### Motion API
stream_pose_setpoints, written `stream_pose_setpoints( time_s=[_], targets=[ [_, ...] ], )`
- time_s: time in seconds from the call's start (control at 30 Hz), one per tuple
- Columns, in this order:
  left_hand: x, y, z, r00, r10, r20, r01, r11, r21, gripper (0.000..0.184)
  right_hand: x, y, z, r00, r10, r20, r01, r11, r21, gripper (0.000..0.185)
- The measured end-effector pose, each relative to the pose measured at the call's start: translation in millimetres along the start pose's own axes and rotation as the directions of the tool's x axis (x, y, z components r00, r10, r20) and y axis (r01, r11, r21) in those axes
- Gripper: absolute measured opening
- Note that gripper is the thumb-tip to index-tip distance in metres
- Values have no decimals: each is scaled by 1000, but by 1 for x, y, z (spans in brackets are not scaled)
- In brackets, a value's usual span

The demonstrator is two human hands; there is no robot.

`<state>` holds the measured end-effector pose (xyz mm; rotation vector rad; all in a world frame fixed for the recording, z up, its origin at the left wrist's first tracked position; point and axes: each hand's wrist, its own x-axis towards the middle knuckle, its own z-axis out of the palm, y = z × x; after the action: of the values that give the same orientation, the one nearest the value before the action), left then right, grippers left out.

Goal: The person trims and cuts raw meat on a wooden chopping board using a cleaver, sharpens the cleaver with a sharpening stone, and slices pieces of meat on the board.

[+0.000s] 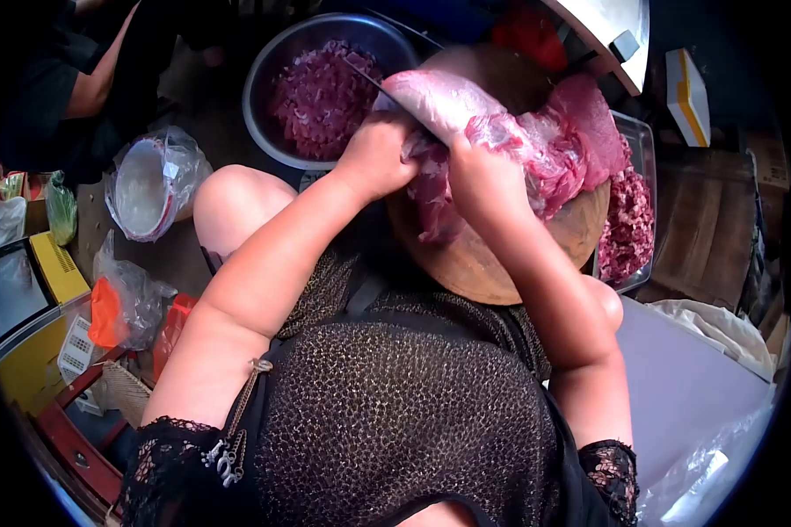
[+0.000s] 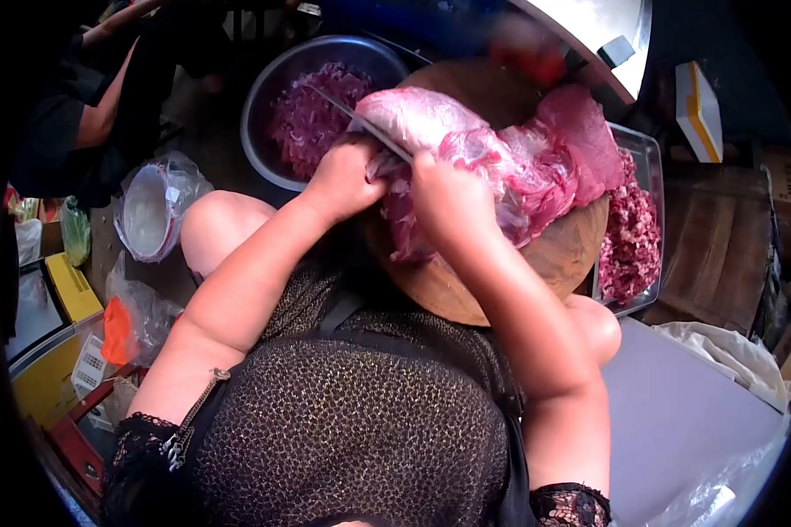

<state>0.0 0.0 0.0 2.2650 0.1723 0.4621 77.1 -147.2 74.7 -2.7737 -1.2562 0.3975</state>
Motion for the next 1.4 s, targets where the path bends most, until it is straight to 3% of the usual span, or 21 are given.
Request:
stream_pose_setpoints(
  time_s=[0.03, 0.07, 0.1, 0.17, 0.27, 0.3, 0.43, 0.5, 0.6, 0.77, 0.83, 0.87, 0.97, 1.03, 1.1, 1.17, 1.2, 1.23, 1.3, 1.37, 1.4],
  targets=[
    [-3, 8, 1, 999, 27, 33, -25, 999, -40, 36, 6, -5, -6, 998, 9, 59, -10, 1000, 9, 30],
    [-6, 13, 1, 996, 59, 60, -54, 995, -80, 31, 17, -2, -3, 998, -62, 10, 62, 997, 36, 27],
    [9, -12, -14, 993, 101, 58, -102, 995, 7, 31, 62, -12, 7, 989, -127, -81, 131, 991, 39, 24],
    [5, -9, -17, 983, 90, 158, -102, 992, 70, 30, 93, -10, 0, 996, -82, -41, 87, 985, 150, 24],
    [-7, -1, -5, 979, 100, 179, -105, 994, 14, 26, 98, 36, 3, 995, 24, -92, -1, 969, 248, 33],
    [-13, 1, -12, 977, 72, 201, -78, 997, 18, 24, 92, 41, 2, 992, 117, -53, -83, 901, 426, 31],
    [-27, 25, -33, 979, 67, 191, -56, 997, -61, 20, 51, 53, -12, 962, 242, -127, -178, 907, 381, 29],
    [-34, 26, -31, 987, 92, 133, -82, 993, -81, 19, 14, 53, -11, 956, 57, -289, 24, 963, 269, 26],
    [-36, 23, -29, 984, 127, 124, -116, 989, -89, 23, -36, 43, -13, 922, -109, -372, 163, 980, 117, 21],
    [-39, 24, -28, 979, 85, 183, -85, 996, -8, 27, -56, 48, -6, 957, -194, -215, 179, 980, -88, 13],
    [-38, 37, -22, 989, -136, 51, 125, 976, 180, 30, -46, 47, -4, 956, -235, -178, 203, 963, -178, 8],
    [-31, 41, -23, 957, -273, 100, 253, 950, 182, 37, -40, 44, -4, 973, -211, -92, 190, 961, -201, 8],
    [-24, 40, -20, 934, -275, 229, 223, 947, 229, 43, -17, 32, -11, 981, -183, 59, 191, 955, -225, 10],
    [-25, 26, -10, 938, -266, 222, 225, 955, 193, 48, 2, 24, -14, 978, -173, 119, 196, 954, -227, 13],
    [-31, 13, 0, 978, -113, 174, 84, 983, 166, 49, 21, 14, -10, 970, -222, 102, 233, 965, -119, 15],
    [-27, 15, 7, 870, -416, 263, 417, 907, 57, 44, 48, -3, 0, 948, -306, 82, 313, 945, -92, 17],
    [-30, 18, 7, 899, -369, 236, 325, 923, 208, 42, 59, -10, 1, 954, -288, 77, 293, 955, -51, 20],
    [-32, 20, 6, 925, -316, 213, 227, 906, 358, 39, 63, -16, -7, 960, -214, 178, 228, 972, -62, 19],
    [-39, 17, 2, 951, -275, 142, 209, 910, 359, 32, 60, -7, -8, 966, -222, 135, 230, 972, -44, 21],
    [-38, 18, -14, 959, -119, 256, -19, 878, 478, 27, 52, 12, -15, 961, -238, 141, 251, 965, -83, 23],
    [-37, 21, -17, 961, -112, 253, -20, 885, 465, 21, 43, 16, -24, 963, -217, 162, 232, 969, -83, 23]
  ],
)
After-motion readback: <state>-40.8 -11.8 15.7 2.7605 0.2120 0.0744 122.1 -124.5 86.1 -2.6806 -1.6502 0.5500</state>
